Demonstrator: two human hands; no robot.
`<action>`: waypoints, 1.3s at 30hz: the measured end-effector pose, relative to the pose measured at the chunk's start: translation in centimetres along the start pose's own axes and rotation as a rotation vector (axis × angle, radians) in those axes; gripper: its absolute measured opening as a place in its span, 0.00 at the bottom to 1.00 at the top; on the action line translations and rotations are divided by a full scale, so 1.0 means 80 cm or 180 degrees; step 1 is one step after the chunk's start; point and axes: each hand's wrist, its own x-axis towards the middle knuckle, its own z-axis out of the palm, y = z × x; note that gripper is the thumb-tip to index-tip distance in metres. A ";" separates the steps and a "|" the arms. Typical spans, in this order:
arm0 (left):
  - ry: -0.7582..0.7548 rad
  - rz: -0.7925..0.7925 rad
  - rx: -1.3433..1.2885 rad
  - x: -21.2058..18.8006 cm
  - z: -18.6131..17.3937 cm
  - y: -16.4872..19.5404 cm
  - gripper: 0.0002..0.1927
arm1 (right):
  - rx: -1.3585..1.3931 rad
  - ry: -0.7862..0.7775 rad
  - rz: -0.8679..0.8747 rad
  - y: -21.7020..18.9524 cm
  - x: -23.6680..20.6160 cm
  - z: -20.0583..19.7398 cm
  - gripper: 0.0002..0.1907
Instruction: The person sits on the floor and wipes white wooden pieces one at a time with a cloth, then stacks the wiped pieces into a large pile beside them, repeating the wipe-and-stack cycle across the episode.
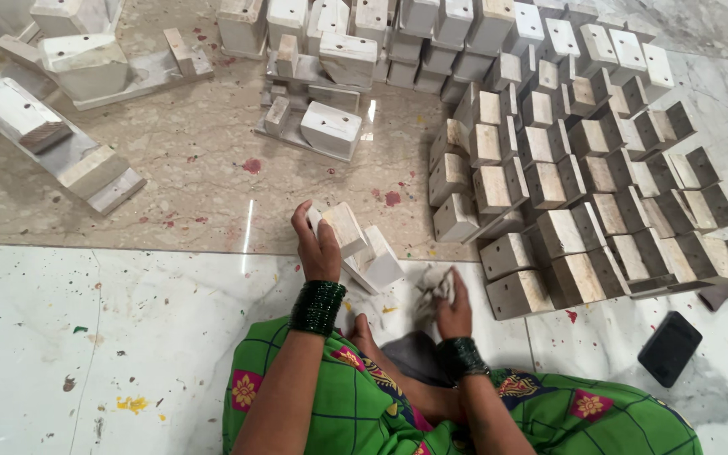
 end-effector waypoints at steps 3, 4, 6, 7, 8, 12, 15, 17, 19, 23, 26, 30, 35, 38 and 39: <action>-0.0448 0.0762 0.0092 -0.002 0.001 0.009 0.26 | 0.0915 0.0053 0.0050 -0.055 0.034 -0.015 0.35; -0.0795 0.0801 0.0051 -0.006 0.001 0.012 0.27 | 0.0939 0.0076 -0.0234 -0.076 0.041 -0.021 0.32; -0.1487 0.0869 -0.0023 -0.018 0.002 0.016 0.28 | 0.0989 0.0118 -0.0797 -0.116 0.050 -0.031 0.28; -0.1748 0.0670 -0.0042 -0.024 0.005 0.018 0.26 | 0.1022 0.0077 -0.0813 -0.134 0.048 -0.037 0.27; -0.2011 0.0469 -0.0064 -0.030 0.009 0.019 0.24 | 0.1054 0.0040 -0.0829 -0.149 0.045 -0.044 0.27; -0.2702 -0.0791 0.0651 -0.041 0.019 0.015 0.18 | 0.1432 -0.0115 -0.0723 -0.185 0.034 -0.071 0.28; -0.3011 -0.0133 -0.0610 -0.031 0.026 0.001 0.13 | 0.1192 -0.0387 -0.0831 -0.188 0.025 -0.083 0.27; -0.3395 -0.0500 -0.0639 -0.027 0.029 -0.011 0.12 | 0.0855 -0.0579 -0.0947 -0.182 0.019 -0.084 0.24; -0.3670 -0.0725 -0.0723 -0.025 0.030 -0.020 0.11 | 0.0988 -0.0693 -0.0858 -0.171 0.017 -0.081 0.22; -0.4177 -0.0391 -0.0938 -0.028 0.024 -0.017 0.13 | 0.2600 -0.0307 0.0250 -0.154 0.030 -0.074 0.25; -0.4472 -0.0163 -0.0859 -0.043 0.026 -0.003 0.30 | 0.3346 -0.0037 0.0535 -0.156 0.041 -0.078 0.32; -0.4144 -0.0659 -0.0727 -0.061 0.040 0.003 0.56 | 0.2912 -0.0415 -0.0134 -0.182 0.032 -0.076 0.37; -0.3971 -0.0275 -0.1053 -0.052 0.041 -0.024 0.39 | 0.0103 -0.1046 -0.1183 -0.220 0.000 -0.075 0.39; -0.3934 -0.0643 -0.0931 -0.055 0.038 -0.039 0.30 | 0.0005 -0.0749 -0.1278 -0.233 -0.011 -0.075 0.49; -0.3899 -0.0888 -0.1039 -0.056 0.040 -0.042 0.28 | 0.0124 -0.0620 -0.1286 -0.234 -0.014 -0.075 0.53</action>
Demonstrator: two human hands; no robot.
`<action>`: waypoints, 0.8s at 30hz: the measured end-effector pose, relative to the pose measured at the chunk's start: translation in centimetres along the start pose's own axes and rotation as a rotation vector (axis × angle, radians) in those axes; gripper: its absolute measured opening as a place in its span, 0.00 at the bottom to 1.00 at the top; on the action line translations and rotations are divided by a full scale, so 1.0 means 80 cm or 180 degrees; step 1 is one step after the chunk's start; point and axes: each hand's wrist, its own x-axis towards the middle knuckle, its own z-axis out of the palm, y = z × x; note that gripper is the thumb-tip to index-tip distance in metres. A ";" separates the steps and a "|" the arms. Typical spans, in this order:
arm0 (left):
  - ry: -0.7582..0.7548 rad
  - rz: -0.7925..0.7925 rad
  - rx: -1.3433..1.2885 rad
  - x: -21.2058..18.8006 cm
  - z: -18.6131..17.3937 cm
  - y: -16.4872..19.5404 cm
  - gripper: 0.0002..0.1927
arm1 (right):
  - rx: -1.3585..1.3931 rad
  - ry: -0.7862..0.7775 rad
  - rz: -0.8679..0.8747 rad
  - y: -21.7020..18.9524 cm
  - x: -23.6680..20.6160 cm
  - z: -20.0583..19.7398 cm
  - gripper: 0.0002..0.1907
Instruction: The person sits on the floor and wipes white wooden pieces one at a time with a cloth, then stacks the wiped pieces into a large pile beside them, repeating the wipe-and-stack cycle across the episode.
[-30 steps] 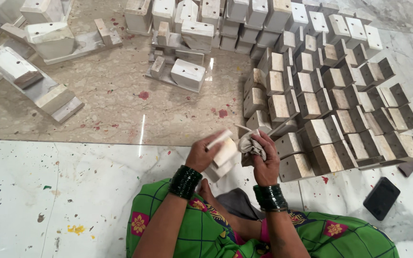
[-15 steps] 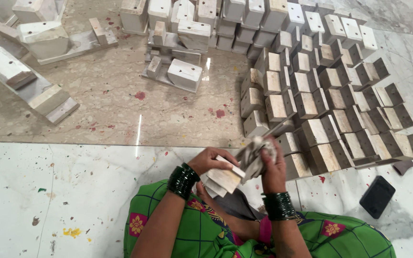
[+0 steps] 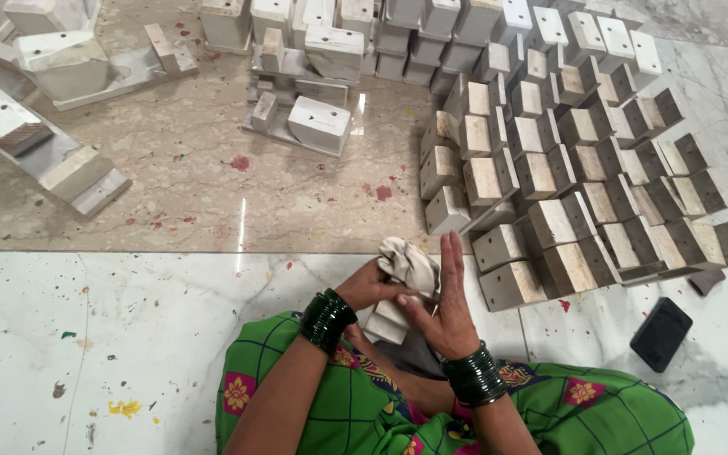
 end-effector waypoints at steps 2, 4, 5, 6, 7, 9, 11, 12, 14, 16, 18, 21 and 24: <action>0.0067 0.0134 -0.0154 0.003 -0.004 -0.004 0.25 | -0.0138 0.0069 -0.0104 -0.002 -0.005 0.004 0.51; 0.0187 0.0093 -0.0242 0.003 -0.007 -0.010 0.24 | -0.0105 0.0085 0.0097 0.000 -0.011 0.008 0.47; 0.0269 -0.0014 -0.0253 0.003 -0.009 -0.014 0.23 | -0.0005 0.0068 0.0352 0.001 -0.015 0.010 0.44; 0.0347 -0.0130 -0.0267 0.002 -0.010 -0.020 0.23 | 0.0096 0.0049 0.0616 0.003 -0.019 0.012 0.42; 0.0551 0.0491 0.0760 0.000 -0.013 -0.025 0.22 | 0.0085 0.0108 0.0521 0.005 -0.022 0.013 0.39; 0.0923 0.1753 0.2818 -0.002 -0.019 -0.034 0.22 | 0.0067 0.0226 0.0319 0.010 -0.026 0.015 0.34; 0.1579 0.0963 0.0694 0.006 -0.028 -0.036 0.21 | -0.0034 0.0271 0.0409 0.015 -0.031 0.012 0.33; 0.1845 0.0540 -0.0370 0.012 -0.033 -0.033 0.22 | -0.0085 0.0296 0.0447 0.018 -0.033 0.010 0.33; 0.2314 0.0546 -0.0764 0.014 -0.046 -0.021 0.21 | -0.0217 0.0205 0.0421 0.026 -0.035 0.002 0.29; 0.2637 0.0510 -0.0944 0.011 -0.056 -0.010 0.21 | -0.0359 0.0212 0.0781 0.036 -0.035 -0.008 0.27; 0.2826 0.0438 -0.0905 0.005 -0.059 -0.002 0.22 | -0.0494 0.0307 0.1522 0.051 -0.028 -0.018 0.25; 0.2822 0.0202 -0.0595 0.003 -0.052 0.003 0.22 | -0.0623 0.0884 0.1343 0.077 -0.017 -0.043 0.24; 0.2764 0.0021 -0.0240 0.007 -0.046 0.003 0.23 | -0.0871 0.1351 0.0540 0.106 0.001 -0.070 0.22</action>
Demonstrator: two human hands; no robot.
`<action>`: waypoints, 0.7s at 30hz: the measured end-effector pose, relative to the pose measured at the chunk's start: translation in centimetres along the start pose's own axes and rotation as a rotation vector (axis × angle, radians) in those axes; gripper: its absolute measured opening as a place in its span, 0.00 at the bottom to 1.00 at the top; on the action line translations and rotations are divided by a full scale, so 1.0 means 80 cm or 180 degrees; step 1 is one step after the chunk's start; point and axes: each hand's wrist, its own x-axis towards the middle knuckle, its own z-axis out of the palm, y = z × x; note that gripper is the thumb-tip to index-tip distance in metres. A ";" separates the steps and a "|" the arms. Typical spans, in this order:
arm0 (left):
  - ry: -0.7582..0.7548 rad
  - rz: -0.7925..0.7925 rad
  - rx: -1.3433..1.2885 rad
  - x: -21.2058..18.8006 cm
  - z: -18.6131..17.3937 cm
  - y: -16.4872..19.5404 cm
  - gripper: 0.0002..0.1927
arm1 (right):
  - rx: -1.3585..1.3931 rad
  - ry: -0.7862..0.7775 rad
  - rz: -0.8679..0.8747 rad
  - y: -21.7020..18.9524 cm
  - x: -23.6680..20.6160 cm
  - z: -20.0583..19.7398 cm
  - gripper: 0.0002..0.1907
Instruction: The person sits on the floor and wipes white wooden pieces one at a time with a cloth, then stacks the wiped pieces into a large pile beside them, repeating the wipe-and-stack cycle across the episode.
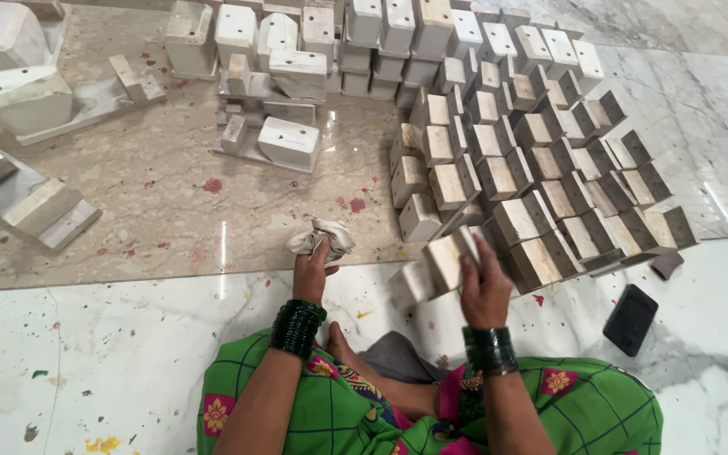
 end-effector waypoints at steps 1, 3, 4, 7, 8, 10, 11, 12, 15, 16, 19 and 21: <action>0.0017 0.0026 0.0024 0.000 0.002 -0.001 0.23 | -0.0054 0.0044 0.0173 0.009 0.007 0.000 0.22; 0.0045 0.0094 0.0074 0.003 0.004 -0.002 0.23 | -0.0154 0.0145 0.0512 0.025 0.022 0.002 0.22; 0.0045 0.0093 0.0163 0.004 0.005 -0.003 0.24 | -0.0212 0.0217 0.0377 0.032 0.025 0.004 0.22; 0.0059 0.0054 0.0383 0.006 0.004 -0.007 0.26 | -0.0194 0.0329 0.0260 0.050 0.033 0.012 0.23; 0.0071 0.0021 0.0422 0.007 0.004 -0.008 0.27 | -0.0061 0.0306 0.0410 0.055 0.036 0.013 0.23; 0.0107 -0.0010 0.0576 0.007 0.004 -0.011 0.28 | 0.0038 0.0225 0.0588 0.063 0.041 0.011 0.23; 0.0123 0.0001 0.0687 0.007 0.004 -0.012 0.29 | 0.0002 0.0176 0.0607 0.066 0.043 0.008 0.23; 0.0136 0.0022 0.0795 0.008 0.005 -0.012 0.29 | -0.0033 0.0134 0.0619 0.067 0.046 0.006 0.23; 0.0090 0.0041 0.0885 0.009 0.006 -0.013 0.29 | -0.0223 -0.0035 0.0800 0.067 0.051 0.003 0.24; 0.0086 0.0062 0.0916 0.010 0.006 -0.012 0.29 | -0.0193 -0.0008 0.0740 0.066 0.051 0.003 0.23; 0.0094 0.0091 0.1017 0.009 0.004 -0.012 0.28 | -0.0141 0.0104 0.0510 0.062 0.053 0.007 0.22; 0.0107 0.0064 0.1089 0.008 0.002 -0.011 0.28 | -0.0169 0.0227 0.0289 0.060 0.055 0.011 0.22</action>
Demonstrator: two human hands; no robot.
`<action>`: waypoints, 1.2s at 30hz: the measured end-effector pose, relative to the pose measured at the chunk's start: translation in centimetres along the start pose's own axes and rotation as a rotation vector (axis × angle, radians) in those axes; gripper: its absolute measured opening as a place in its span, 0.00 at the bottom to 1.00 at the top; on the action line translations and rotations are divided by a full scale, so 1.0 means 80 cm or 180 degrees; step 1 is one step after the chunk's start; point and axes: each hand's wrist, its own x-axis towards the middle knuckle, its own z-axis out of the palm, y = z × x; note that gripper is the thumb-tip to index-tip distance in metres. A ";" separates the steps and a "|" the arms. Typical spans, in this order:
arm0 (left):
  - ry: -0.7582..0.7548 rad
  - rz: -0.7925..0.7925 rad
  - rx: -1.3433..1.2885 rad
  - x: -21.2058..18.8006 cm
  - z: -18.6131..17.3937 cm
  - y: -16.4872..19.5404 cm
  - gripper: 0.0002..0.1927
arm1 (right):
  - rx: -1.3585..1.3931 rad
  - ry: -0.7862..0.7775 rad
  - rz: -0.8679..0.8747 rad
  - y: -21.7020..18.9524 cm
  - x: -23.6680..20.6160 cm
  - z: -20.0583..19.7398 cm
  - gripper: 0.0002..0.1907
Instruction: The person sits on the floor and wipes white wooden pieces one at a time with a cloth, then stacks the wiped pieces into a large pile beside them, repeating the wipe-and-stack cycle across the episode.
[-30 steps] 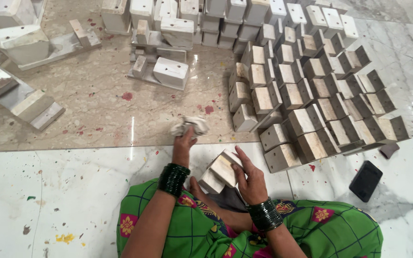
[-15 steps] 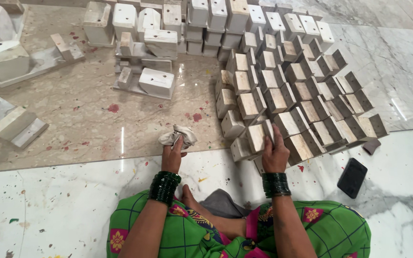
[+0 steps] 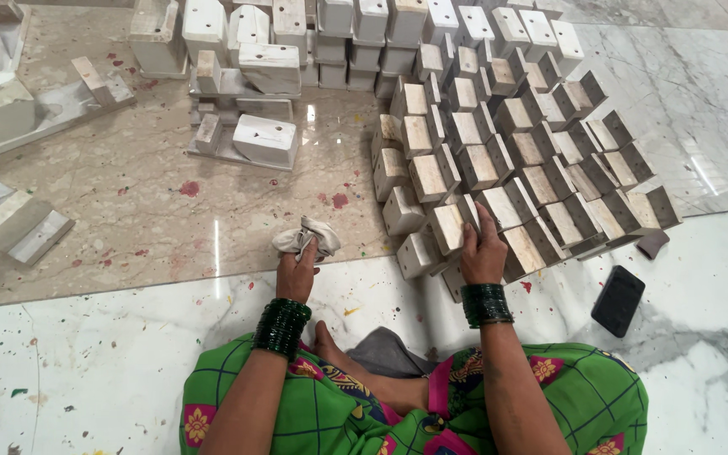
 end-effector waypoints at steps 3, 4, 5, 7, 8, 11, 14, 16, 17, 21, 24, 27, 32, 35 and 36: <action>0.0043 0.0103 -0.0055 -0.003 -0.003 -0.001 0.28 | -0.0210 -0.0104 0.0567 0.000 0.005 0.008 0.21; 0.0037 0.0079 -0.0071 -0.005 -0.004 -0.001 0.28 | -0.0120 -0.0042 0.0487 0.000 0.006 0.011 0.21; 0.0034 0.0062 -0.0086 -0.006 -0.005 0.000 0.28 | -0.0025 0.0024 0.0404 0.001 0.007 0.014 0.20; 0.0046 0.0075 -0.0126 -0.007 -0.006 0.002 0.28 | 0.0072 0.0124 0.0261 0.002 0.009 0.020 0.20; 0.0062 0.0098 -0.0151 -0.008 -0.006 0.003 0.28 | 0.0071 0.0151 0.0204 0.003 0.009 0.022 0.20; 0.0094 0.0140 -0.0200 -0.010 -0.007 0.008 0.28 | 0.0149 0.0180 0.0151 0.005 0.011 0.026 0.19; 0.0141 0.0152 -0.0172 -0.011 -0.006 0.010 0.27 | 0.0159 0.0224 0.0155 0.005 0.011 0.027 0.19; 0.0164 0.0159 -0.0066 -0.010 -0.005 0.009 0.26 | 0.0162 0.0234 0.0194 0.004 0.010 0.027 0.19; 0.0163 0.0169 0.0018 -0.009 -0.004 0.008 0.25 | 0.0176 0.0230 0.0231 0.003 0.009 0.026 0.19; 0.0249 0.0524 0.0412 -0.005 0.000 0.004 0.23 | 0.0196 0.0089 0.0426 0.002 0.006 0.026 0.20; 0.0306 0.0811 0.0691 -0.003 0.005 0.000 0.22 | 0.0128 0.0082 0.0371 0.005 0.006 0.028 0.19; 0.0262 0.0972 0.0770 -0.001 0.010 -0.001 0.22 | 0.0179 0.0242 0.0097 0.010 0.011 0.028 0.19; 0.0129 0.0747 0.0861 0.003 0.016 0.003 0.24 | 0.0232 0.0173 0.0196 0.007 0.014 0.036 0.19; 0.0008 0.0655 0.0974 0.003 0.019 0.003 0.24 | 0.0157 0.0055 0.0372 0.002 0.012 0.037 0.19; -0.0032 0.0639 0.0990 0.004 0.021 0.004 0.24 | 0.0154 0.0046 0.0326 0.000 0.013 0.036 0.20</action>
